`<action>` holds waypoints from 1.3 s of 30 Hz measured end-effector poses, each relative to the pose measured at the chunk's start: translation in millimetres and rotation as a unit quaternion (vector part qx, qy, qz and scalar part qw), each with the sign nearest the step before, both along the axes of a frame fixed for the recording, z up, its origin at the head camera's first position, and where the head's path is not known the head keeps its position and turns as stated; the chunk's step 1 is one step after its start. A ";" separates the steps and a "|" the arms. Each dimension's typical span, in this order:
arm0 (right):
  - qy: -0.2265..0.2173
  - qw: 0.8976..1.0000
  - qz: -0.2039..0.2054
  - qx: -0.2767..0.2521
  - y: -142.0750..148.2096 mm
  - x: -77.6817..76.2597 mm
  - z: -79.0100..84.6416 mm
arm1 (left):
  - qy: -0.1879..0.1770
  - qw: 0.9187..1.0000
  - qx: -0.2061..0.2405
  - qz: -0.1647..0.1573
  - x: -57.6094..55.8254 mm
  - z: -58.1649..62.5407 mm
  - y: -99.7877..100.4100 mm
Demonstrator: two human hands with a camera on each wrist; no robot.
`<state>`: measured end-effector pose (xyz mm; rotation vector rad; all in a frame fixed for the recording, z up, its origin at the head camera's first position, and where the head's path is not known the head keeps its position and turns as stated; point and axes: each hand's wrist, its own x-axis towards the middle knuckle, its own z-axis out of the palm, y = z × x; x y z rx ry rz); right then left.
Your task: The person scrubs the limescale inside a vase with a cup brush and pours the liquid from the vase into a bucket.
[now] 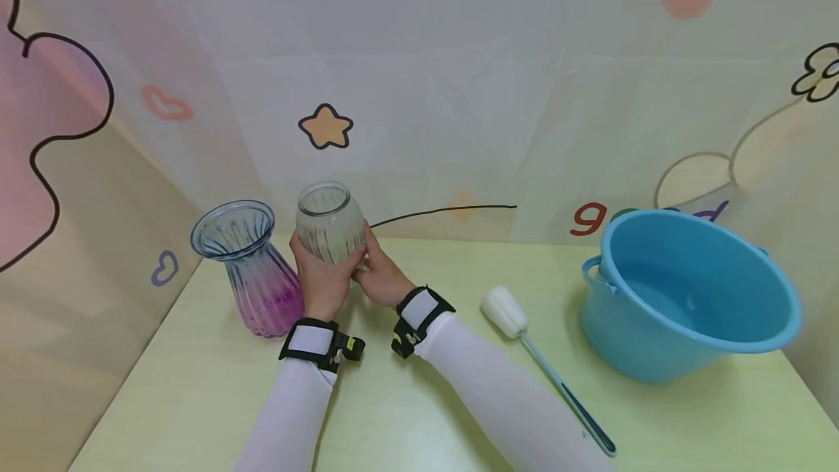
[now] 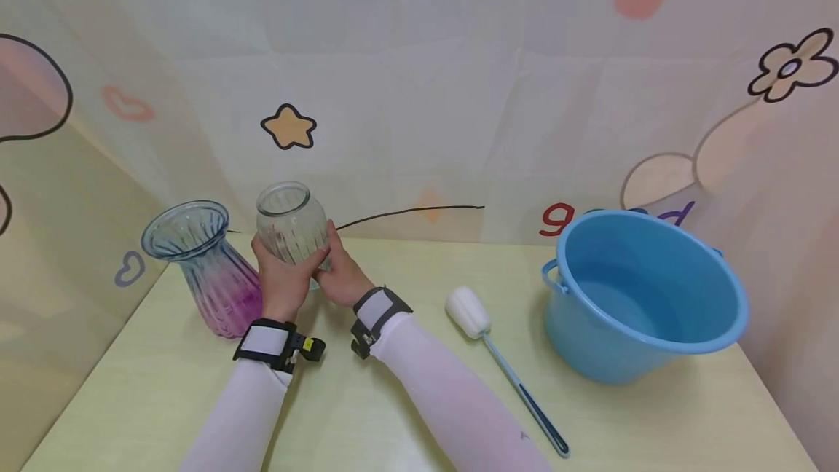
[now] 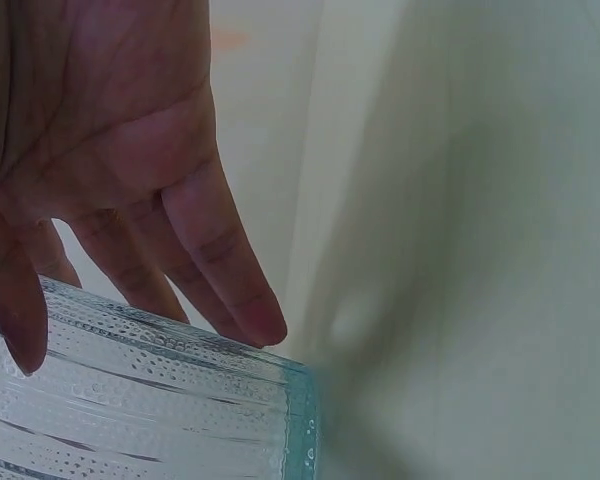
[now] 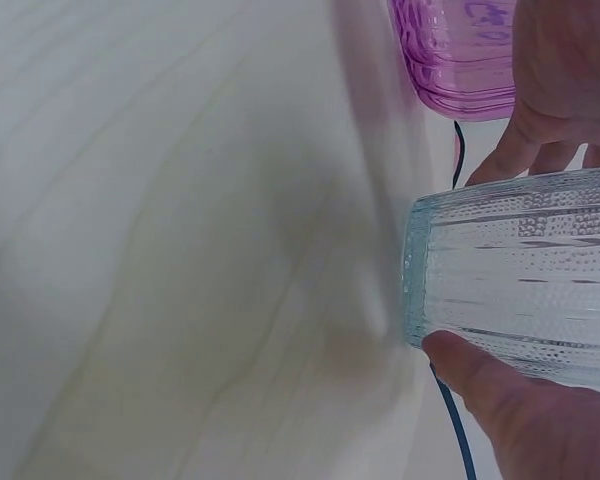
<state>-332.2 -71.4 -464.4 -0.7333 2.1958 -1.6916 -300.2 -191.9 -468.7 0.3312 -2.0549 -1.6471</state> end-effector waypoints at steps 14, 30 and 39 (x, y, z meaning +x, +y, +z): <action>-0.032 0.998 -0.035 0.035 -6.1 1.1 -0.9 | -0.011 1.000 0.002 -0.002 -2.0 -3.2 -2.3; -0.039 0.991 -0.048 0.115 -11.2 9.8 3.3 | -0.023 1.000 -0.004 0.014 -0.5 -5.2 -7.4; -0.034 0.990 -0.056 0.127 -10.1 14.1 -3.0 | -0.037 0.999 -0.001 0.017 1.3 -7.0 -5.1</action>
